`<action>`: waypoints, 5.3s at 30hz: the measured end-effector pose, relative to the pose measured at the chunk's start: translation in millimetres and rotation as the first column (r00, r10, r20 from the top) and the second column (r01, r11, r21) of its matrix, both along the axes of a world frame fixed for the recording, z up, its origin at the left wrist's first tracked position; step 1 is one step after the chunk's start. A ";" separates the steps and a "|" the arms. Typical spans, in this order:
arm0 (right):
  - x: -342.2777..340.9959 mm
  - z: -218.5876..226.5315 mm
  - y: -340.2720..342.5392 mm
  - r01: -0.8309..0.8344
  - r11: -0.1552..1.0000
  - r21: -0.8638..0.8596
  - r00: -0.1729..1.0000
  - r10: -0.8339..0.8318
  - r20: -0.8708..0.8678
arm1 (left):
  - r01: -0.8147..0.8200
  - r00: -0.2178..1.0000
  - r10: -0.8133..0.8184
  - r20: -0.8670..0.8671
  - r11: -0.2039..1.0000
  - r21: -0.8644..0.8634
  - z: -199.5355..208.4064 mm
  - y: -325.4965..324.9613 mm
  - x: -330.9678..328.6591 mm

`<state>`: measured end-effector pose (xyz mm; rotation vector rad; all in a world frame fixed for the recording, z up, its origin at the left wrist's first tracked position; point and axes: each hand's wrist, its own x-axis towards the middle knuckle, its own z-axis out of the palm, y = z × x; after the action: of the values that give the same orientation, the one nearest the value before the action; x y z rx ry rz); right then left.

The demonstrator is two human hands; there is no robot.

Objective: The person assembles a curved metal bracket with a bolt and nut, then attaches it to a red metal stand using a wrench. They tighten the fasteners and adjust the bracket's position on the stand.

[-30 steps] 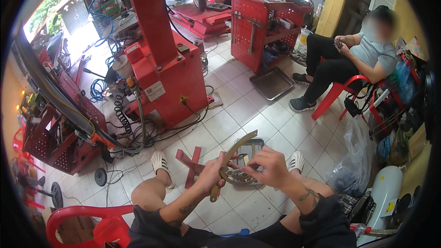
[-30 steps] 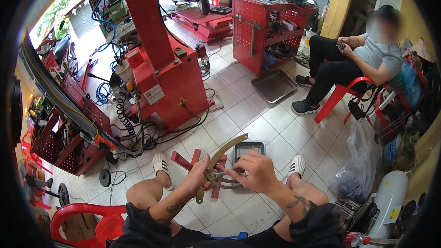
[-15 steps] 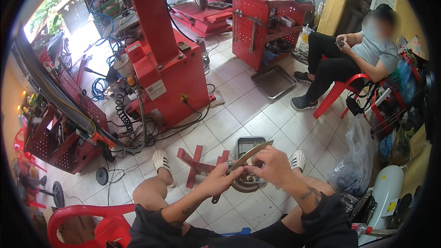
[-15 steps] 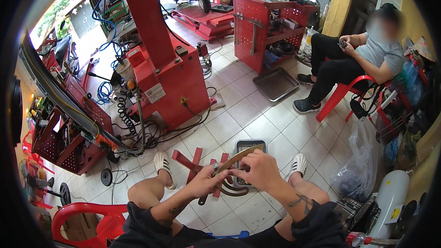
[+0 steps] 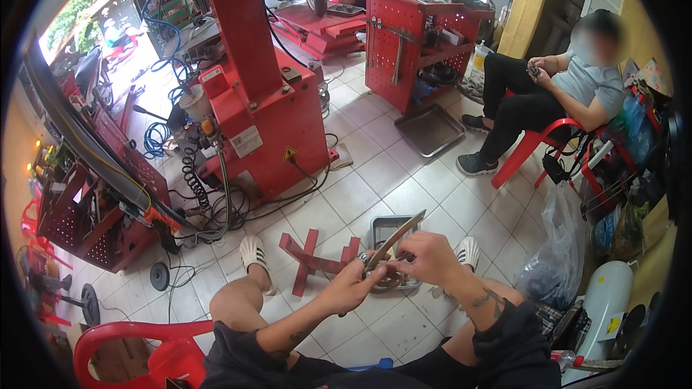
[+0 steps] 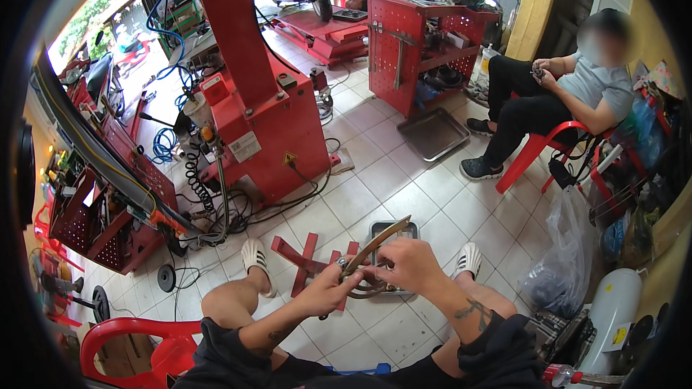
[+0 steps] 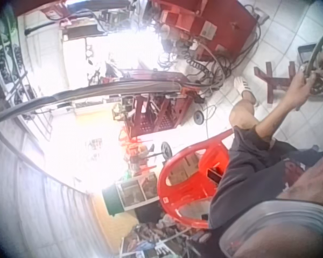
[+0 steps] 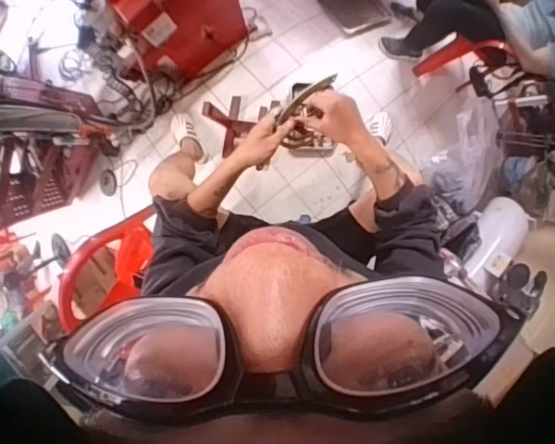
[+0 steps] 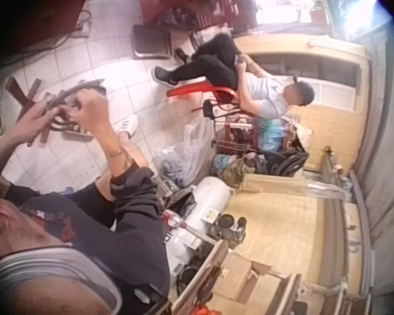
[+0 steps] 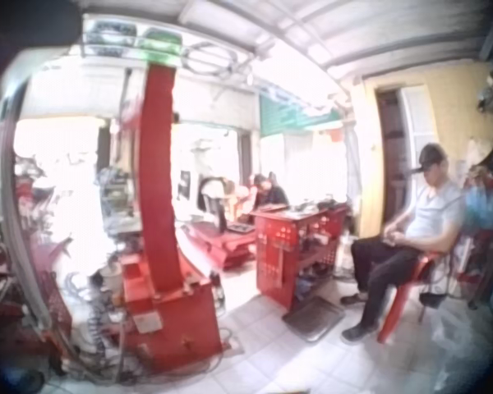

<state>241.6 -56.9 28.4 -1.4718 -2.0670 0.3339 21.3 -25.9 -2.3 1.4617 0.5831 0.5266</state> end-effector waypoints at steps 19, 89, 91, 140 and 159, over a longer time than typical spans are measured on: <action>-41.2 -13.2 -2.6 0.015 0.991 0.132 0.970 -0.047 0.238 | -0.250 0.947 0.304 0.101 0.899 -0.359 0.5 7.0 -5.3; -29.5 -24.2 2.8 -0.113 0.992 0.049 0.964 0.097 0.248 | -0.227 0.973 0.182 -0.140 0.842 -0.490 3.5 8.5 -6.2; -28.0 -17.8 7.7 -0.123 0.992 0.031 0.962 0.112 0.248 | -0.217 0.976 0.174 -0.133 0.853 -0.474 4.7 13.0 -7.1; -47.8 -24.7 -18.2 -0.364 0.806 -0.466 0.843 0.072 -0.534 | -0.021 0.988 0.146 0.054 0.467 -0.884 -4.9 23.2 -13.4; -51.4 -54.6 -25.9 -0.308 0.810 -0.499 0.729 -0.136 -0.671 | -0.153 0.972 0.234 -0.027 0.544 -0.825 -6.2 20.2 -0.1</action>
<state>190.2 -82.9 -26.2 -1.2574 -1.4537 1.4443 21.2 -5.7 -8.5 0.4545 0.7892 0.3909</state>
